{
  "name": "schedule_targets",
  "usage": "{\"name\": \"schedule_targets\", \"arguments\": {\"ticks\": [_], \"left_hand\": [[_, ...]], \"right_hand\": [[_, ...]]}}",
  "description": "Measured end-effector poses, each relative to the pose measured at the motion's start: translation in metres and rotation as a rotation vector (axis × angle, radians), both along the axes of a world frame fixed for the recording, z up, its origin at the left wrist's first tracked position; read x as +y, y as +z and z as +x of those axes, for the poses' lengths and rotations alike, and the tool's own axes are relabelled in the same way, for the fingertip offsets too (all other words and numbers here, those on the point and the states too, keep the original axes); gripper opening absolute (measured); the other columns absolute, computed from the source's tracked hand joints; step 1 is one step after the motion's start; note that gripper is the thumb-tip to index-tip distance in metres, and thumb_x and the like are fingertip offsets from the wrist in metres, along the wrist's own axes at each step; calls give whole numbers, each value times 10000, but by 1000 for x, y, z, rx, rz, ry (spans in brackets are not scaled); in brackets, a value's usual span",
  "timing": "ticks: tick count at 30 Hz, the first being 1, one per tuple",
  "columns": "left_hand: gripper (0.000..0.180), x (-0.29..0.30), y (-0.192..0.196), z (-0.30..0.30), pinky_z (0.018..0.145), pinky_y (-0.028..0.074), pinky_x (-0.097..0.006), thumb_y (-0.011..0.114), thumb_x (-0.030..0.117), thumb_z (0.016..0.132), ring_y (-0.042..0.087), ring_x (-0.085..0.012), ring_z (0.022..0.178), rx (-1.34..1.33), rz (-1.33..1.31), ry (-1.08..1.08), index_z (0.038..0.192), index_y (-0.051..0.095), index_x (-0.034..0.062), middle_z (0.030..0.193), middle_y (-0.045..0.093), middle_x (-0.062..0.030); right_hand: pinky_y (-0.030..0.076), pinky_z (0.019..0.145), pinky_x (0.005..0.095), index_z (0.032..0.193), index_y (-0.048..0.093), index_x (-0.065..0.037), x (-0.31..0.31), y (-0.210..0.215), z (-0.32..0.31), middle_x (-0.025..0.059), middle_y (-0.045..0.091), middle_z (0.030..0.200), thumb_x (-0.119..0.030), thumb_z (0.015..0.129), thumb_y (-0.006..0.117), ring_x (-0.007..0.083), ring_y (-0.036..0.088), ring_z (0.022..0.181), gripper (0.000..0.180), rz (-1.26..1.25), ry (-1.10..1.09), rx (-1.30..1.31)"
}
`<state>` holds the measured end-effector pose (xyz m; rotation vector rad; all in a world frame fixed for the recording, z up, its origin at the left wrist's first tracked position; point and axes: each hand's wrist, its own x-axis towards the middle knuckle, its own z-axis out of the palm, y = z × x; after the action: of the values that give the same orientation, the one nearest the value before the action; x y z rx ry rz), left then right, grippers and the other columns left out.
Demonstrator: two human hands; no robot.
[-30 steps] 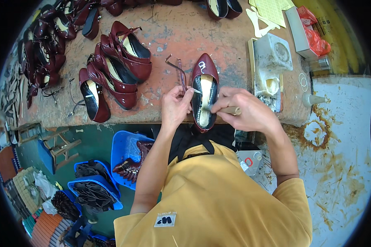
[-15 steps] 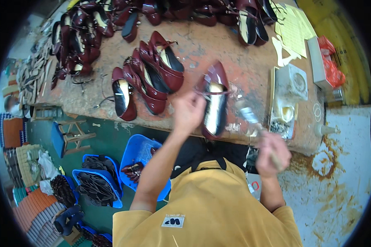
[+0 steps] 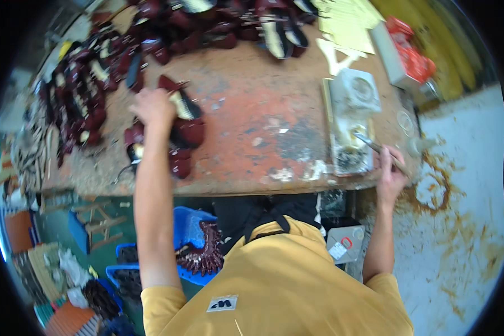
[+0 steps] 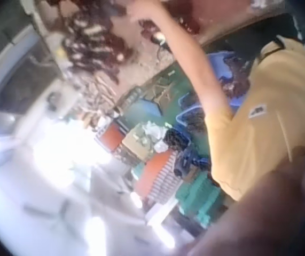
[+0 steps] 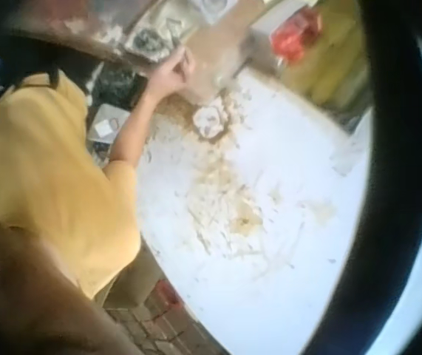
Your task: Applying glue to shoe components and assembling shoes in a manufacturing setting.
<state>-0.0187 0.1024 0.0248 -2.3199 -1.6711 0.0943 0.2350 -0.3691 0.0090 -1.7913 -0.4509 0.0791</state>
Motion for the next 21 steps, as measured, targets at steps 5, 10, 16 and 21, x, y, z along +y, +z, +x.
{"name": "schedule_targets", "arguments": {"ticks": [5, 10, 16, 21], "left_hand": [[401, 4, 8, 15, 932, 477, -587, 690, 377, 870, 636, -349, 1135, -74, 92, -147, 1123, 714, 66, 1185, 685, -158], [256, -81, 28, 53, 702, 536, -555, 695, 269, 875, 694, -452, 782, -522, 139, -354, 1016, 616, 71, 831, 715, -212], [234, -165, -33, 38, 588, 492, -474, 707, 181, 900, 646, -421, 620, -1005, -282, -424, 829, 633, -29, 685, 629, -241], [358, -193, -97, 10, 502, 451, -362, 622, 299, 1006, 609, -265, 520, -1130, -643, -122, 909, 667, -42, 650, 628, -142]], "right_hand": [[440, 611, 216, 1005, 693, -17, 14, -1, 16, -33, 636, 815, -116, 995, 654, 46, 572, 719, 107, -60, 50, -126], [419, 517, 258, 885, 704, -8, 29, 3, 26, 57, 651, 658, -119, 925, 707, 84, 566, 569, 118, -335, 146, -413], [350, 455, 271, 819, 675, -4, 21, 23, 41, -8, 598, 594, -145, 944, 686, 50, 506, 513, 188, -204, 93, -137], [283, 401, 218, 827, 670, -45, 4, 25, 59, -31, 559, 602, -178, 969, 664, 28, 415, 446, 195, -26, 124, 180]]}}
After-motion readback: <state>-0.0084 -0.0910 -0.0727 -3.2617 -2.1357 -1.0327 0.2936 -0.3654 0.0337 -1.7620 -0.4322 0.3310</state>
